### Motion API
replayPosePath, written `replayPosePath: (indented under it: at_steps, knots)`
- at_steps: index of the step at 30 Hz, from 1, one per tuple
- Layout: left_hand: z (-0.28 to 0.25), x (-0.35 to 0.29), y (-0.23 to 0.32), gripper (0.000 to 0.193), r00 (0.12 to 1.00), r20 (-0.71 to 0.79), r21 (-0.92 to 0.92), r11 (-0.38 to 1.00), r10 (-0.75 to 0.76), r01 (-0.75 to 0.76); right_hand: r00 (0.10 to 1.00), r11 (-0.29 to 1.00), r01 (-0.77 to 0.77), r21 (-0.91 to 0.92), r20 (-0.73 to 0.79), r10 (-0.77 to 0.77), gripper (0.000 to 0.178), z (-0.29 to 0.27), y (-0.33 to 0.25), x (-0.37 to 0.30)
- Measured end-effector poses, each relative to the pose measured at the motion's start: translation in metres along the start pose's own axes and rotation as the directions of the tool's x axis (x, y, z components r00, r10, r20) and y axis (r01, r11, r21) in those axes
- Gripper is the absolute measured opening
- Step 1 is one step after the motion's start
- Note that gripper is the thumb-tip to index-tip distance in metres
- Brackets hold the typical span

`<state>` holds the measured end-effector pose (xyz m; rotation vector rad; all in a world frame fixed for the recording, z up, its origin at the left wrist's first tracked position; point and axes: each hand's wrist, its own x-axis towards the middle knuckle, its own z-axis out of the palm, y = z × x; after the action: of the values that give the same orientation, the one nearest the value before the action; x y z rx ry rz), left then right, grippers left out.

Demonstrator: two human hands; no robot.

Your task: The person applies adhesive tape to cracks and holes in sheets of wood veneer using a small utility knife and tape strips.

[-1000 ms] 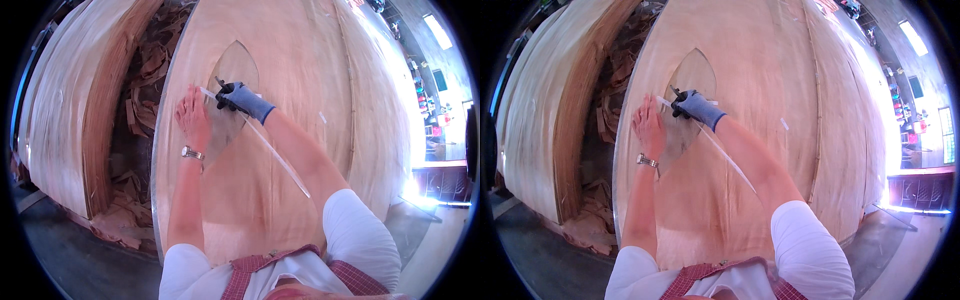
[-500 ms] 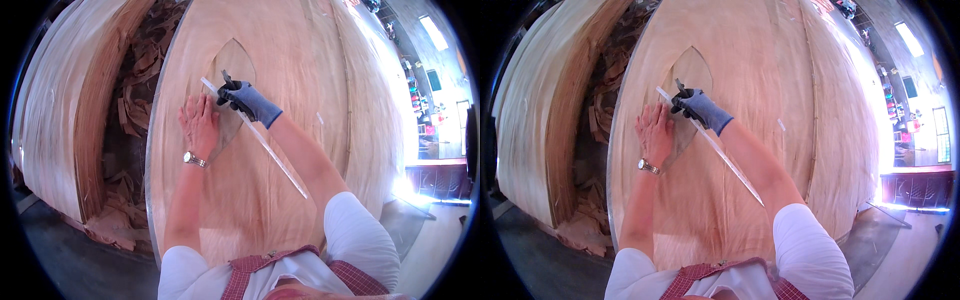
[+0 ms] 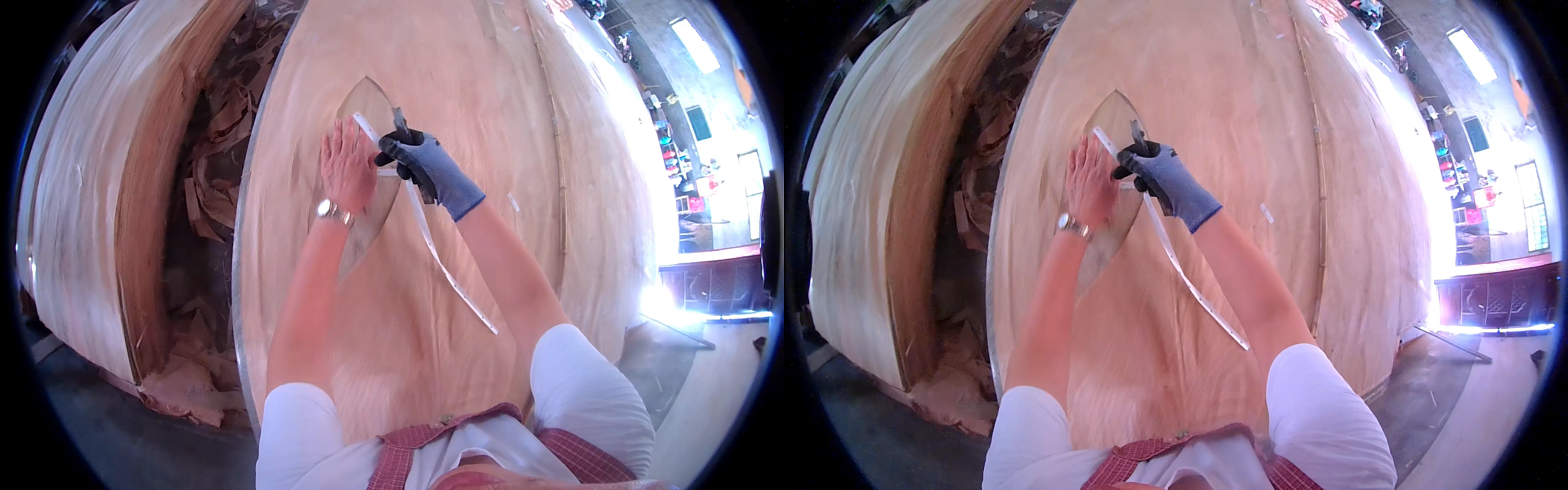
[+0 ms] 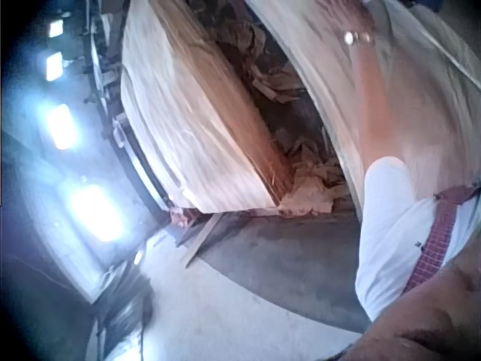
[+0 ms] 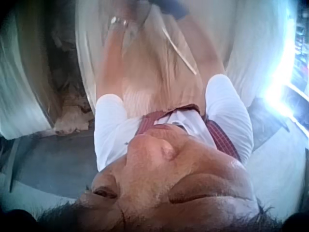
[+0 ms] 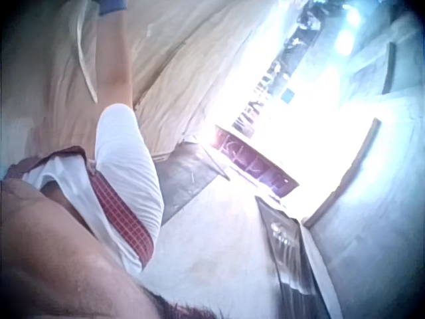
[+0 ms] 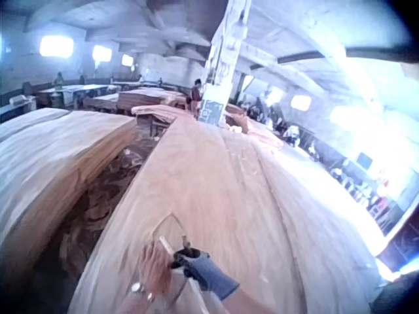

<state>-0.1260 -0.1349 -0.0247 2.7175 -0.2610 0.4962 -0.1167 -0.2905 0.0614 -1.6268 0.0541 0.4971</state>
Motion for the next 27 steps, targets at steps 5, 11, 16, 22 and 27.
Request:
replayPosePath:
  at_steps: [5, 11, 16, 22, 27]
  knots:
    - [0.028, 0.033, 0.001, 0.061, 0.999, 0.012, -0.037, 0.998, -0.045, 0.046, 0.994, 0.999, -0.029, -0.034, -0.106, 0.026, 0.024, -0.021, -0.014, -0.005]
    - [0.028, 0.036, 0.006, 0.061, 0.997, 0.05, -0.02, 0.998, -0.054, 0.055, 0.988, 0.999, -0.036, -0.037, -0.151, 0.03, 0.024, -0.054, -0.007, 0.009]
    - [0.029, 0.037, 0.001, 0.063, 0.999, 0.015, 0.023, 0.999, -0.039, 0.039, 0.99, 0.996, -0.021, -0.084, -0.144, 0.009, 0.024, -0.064, -0.009, 0.035]
    - [0.026, 0.04, 0.003, 0.06, 1.0, -0.009, -0.002, 1.0, -0.03, 0.03, 0.988, 0.962, -0.015, -0.272, -0.153, -0.028, 0.023, -0.067, -0.01, 0.079]
    - [0.022, 0.046, 0.006, 0.054, 0.999, 0.016, -0.004, 0.999, -0.031, 0.031, 0.988, 0.945, 0.069, -0.319, -0.108, -0.109, 0.021, -0.067, -0.006, 0.131]
